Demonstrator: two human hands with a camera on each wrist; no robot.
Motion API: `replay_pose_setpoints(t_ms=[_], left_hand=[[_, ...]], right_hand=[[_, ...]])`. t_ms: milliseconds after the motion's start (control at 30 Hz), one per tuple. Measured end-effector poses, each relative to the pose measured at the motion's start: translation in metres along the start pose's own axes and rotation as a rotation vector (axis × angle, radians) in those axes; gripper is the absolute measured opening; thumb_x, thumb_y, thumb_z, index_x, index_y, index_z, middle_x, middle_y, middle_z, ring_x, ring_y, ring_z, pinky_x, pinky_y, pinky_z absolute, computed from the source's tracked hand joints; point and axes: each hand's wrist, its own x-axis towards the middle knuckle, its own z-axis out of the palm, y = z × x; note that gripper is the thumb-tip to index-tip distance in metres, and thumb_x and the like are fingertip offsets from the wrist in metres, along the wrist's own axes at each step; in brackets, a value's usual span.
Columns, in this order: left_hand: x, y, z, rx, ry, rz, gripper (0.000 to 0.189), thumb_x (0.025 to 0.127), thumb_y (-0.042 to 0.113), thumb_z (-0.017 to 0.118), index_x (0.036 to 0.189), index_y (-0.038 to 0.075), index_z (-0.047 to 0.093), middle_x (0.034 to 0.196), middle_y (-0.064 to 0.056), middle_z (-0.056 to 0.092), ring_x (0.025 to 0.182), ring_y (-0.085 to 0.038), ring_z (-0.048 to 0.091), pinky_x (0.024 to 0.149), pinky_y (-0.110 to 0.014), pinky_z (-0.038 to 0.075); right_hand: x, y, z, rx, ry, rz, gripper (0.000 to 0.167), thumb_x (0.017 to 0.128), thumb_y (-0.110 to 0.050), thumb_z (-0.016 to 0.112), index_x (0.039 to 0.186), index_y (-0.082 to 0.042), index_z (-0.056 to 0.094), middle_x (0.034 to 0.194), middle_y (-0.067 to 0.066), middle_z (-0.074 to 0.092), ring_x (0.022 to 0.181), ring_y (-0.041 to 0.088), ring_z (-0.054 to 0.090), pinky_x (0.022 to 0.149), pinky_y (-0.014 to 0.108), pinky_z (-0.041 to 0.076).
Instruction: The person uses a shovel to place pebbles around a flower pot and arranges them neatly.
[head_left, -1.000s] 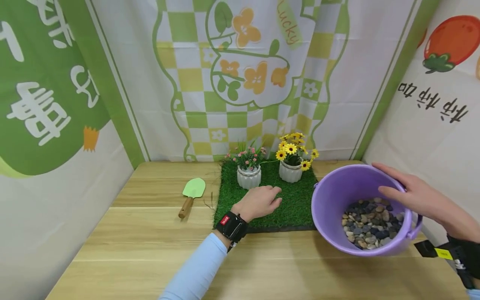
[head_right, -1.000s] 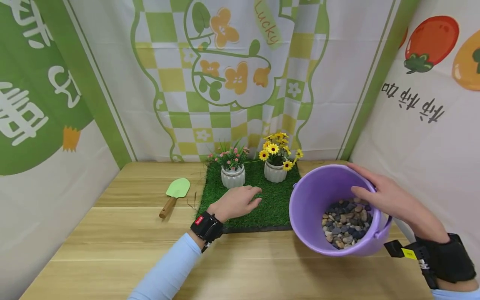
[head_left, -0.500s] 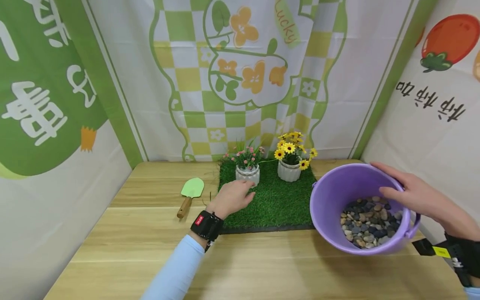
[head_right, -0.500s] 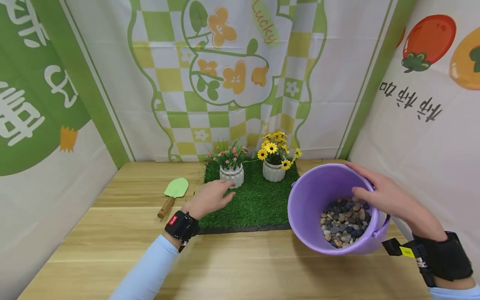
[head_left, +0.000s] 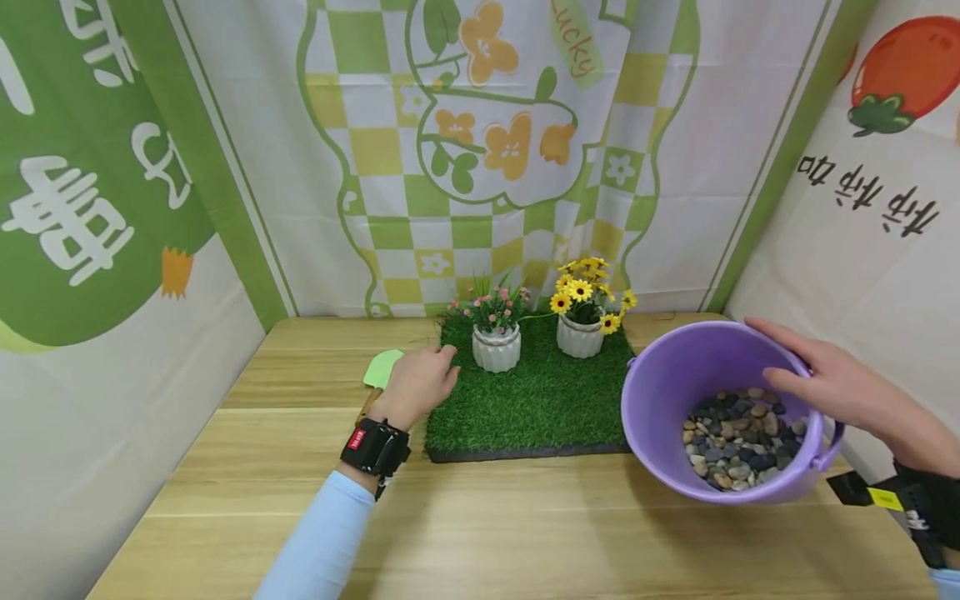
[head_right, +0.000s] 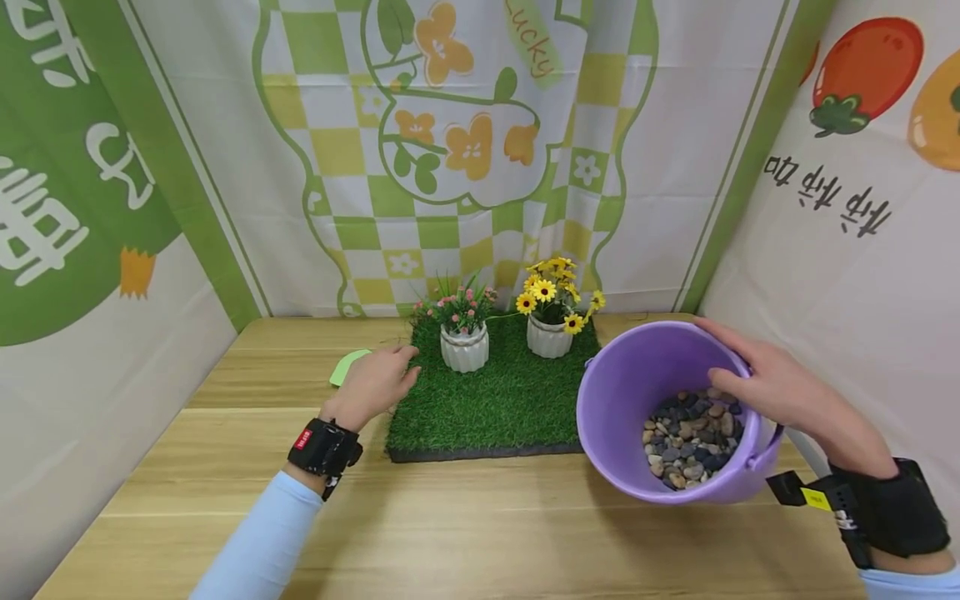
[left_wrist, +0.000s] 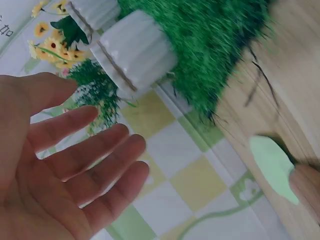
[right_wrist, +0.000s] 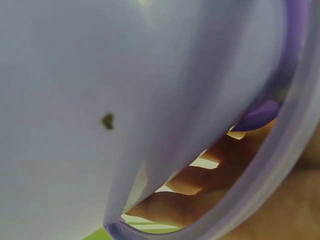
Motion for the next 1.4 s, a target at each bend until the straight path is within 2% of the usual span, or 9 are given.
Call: replay_pose_setpoints(t_ms=[100, 267, 433, 667, 833, 933, 1167, 1400], left_hand=[[-0.006, -0.007, 0.0, 0.008, -0.023, -0.033, 0.025, 0.096, 0.024, 0.062, 0.111, 0.005, 0.066, 0.089, -0.013, 0.068, 0.069, -0.025, 0.064, 0.053, -0.037, 0.05], [-0.016, -0.02, 0.003, 0.014, -0.02, -0.065, 0.029, 0.096, 0.025, 0.061, 0.113, 0.002, 0.066, 0.094, -0.018, 0.068, 0.073, -0.031, 0.065, 0.055, -0.041, 0.053], [-0.023, -0.031, 0.006, 0.037, -0.022, -0.096, 0.038, 0.096, 0.026, 0.061, 0.125, 0.002, 0.061, 0.1, -0.022, 0.068, 0.075, -0.036, 0.065, 0.061, -0.045, 0.054], [-0.031, -0.042, 0.006, 0.031, -0.113, -0.164, 0.045, 0.098, 0.032, 0.056, 0.132, 0.003, 0.053, 0.105, -0.026, 0.064, 0.083, -0.041, 0.064, 0.061, -0.05, 0.053], [-0.037, -0.043, 0.005, 0.037, -0.216, -0.22, 0.043, 0.098, 0.035, 0.055, 0.126, 0.002, 0.053, 0.1, -0.028, 0.063, 0.08, -0.045, 0.063, 0.063, -0.053, 0.052], [-0.041, -0.044, 0.005, 0.03, -0.279, -0.253, 0.048, 0.097, 0.037, 0.058, 0.129, 0.003, 0.051, 0.106, -0.03, 0.061, 0.086, -0.05, 0.063, 0.067, -0.057, 0.053], [-0.048, -0.05, 0.011, 0.053, -0.327, -0.278, 0.057, 0.097, 0.04, 0.059, 0.137, 0.002, 0.047, 0.116, -0.032, 0.058, 0.094, -0.05, 0.062, 0.074, -0.058, 0.053], [-0.05, -0.054, 0.014, 0.045, -0.358, -0.285, 0.056, 0.096, 0.039, 0.06, 0.137, 0.002, 0.047, 0.115, -0.032, 0.059, 0.098, -0.049, 0.062, 0.076, -0.058, 0.052]], right_hand=[[-0.001, 0.0, 0.0, 0.001, 0.006, -0.014, 0.07, 0.094, -0.018, 0.059, 0.154, -0.003, 0.025, 0.134, 0.037, 0.05, 0.112, 0.056, 0.055, 0.079, 0.057, 0.049], [-0.002, 0.001, -0.001, -0.002, 0.018, -0.019, 0.069, 0.094, -0.017, 0.059, 0.153, -0.002, 0.026, 0.133, 0.037, 0.051, 0.111, 0.055, 0.056, 0.075, 0.048, 0.05], [-0.002, 0.0, -0.001, 0.001, 0.005, -0.018, 0.069, 0.095, -0.018, 0.058, 0.154, -0.004, 0.025, 0.134, 0.036, 0.051, 0.113, 0.054, 0.055, 0.08, 0.057, 0.048], [-0.002, 0.0, -0.001, 0.001, 0.0, -0.027, 0.068, 0.096, -0.017, 0.058, 0.154, -0.003, 0.025, 0.133, 0.035, 0.052, 0.113, 0.052, 0.056, 0.081, 0.055, 0.048], [-0.001, -0.002, 0.0, 0.006, 0.006, -0.032, 0.067, 0.096, -0.015, 0.058, 0.154, -0.004, 0.025, 0.136, 0.035, 0.05, 0.116, 0.055, 0.053, 0.086, 0.065, 0.045], [-0.002, -0.003, 0.0, 0.014, -0.006, -0.02, 0.068, 0.097, -0.016, 0.056, 0.155, -0.004, 0.023, 0.137, 0.036, 0.048, 0.117, 0.057, 0.052, 0.087, 0.069, 0.043], [-0.001, -0.002, -0.001, 0.012, -0.019, -0.002, 0.069, 0.098, -0.019, 0.056, 0.155, -0.005, 0.021, 0.137, 0.037, 0.047, 0.116, 0.058, 0.052, 0.087, 0.069, 0.044], [0.001, -0.001, -0.001, 0.008, -0.001, -0.002, 0.07, 0.097, -0.023, 0.059, 0.156, -0.009, 0.023, 0.138, 0.034, 0.049, 0.118, 0.054, 0.052, 0.088, 0.067, 0.042]])
